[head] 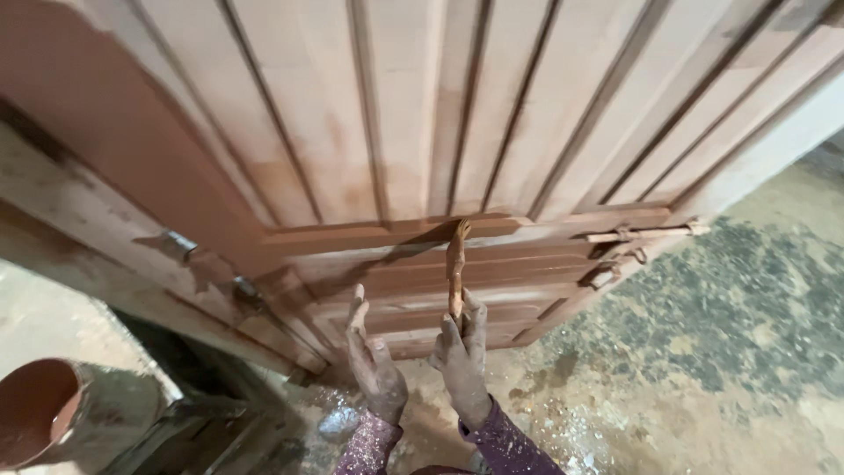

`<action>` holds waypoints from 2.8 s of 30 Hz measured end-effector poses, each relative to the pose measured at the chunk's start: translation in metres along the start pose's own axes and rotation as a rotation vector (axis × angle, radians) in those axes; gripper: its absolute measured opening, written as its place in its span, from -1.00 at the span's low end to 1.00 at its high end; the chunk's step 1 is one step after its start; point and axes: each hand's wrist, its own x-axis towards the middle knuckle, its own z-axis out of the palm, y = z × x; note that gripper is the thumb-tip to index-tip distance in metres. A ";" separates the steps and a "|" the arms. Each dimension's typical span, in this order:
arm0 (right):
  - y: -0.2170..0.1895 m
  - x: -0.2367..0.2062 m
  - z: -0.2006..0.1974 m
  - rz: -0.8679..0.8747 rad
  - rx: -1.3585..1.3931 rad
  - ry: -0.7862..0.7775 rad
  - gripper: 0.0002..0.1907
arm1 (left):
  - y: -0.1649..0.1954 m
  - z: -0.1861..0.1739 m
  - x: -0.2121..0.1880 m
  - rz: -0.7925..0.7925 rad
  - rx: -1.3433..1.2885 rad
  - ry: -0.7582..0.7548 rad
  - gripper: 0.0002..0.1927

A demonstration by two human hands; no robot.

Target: The person paints a wooden paneled door with reddish-brown paint, using a paintbrush to coat the recessed panels, rails, and edges, dipping the brush into a paint bucket on a nearby table and steadying the door with the other hand.

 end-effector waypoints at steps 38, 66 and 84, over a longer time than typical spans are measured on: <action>0.009 -0.011 0.030 0.152 -0.017 -0.093 -0.57 | -0.009 -0.015 0.049 0.012 -0.032 -0.032 -0.46; -0.028 0.009 -0.099 0.241 0.135 -0.151 -0.53 | 0.011 0.104 -0.005 -0.084 -0.074 -0.125 -0.45; -0.005 0.009 -0.087 0.099 0.131 -0.070 -0.58 | 0.013 0.084 -0.004 -0.076 -0.080 -0.123 -0.40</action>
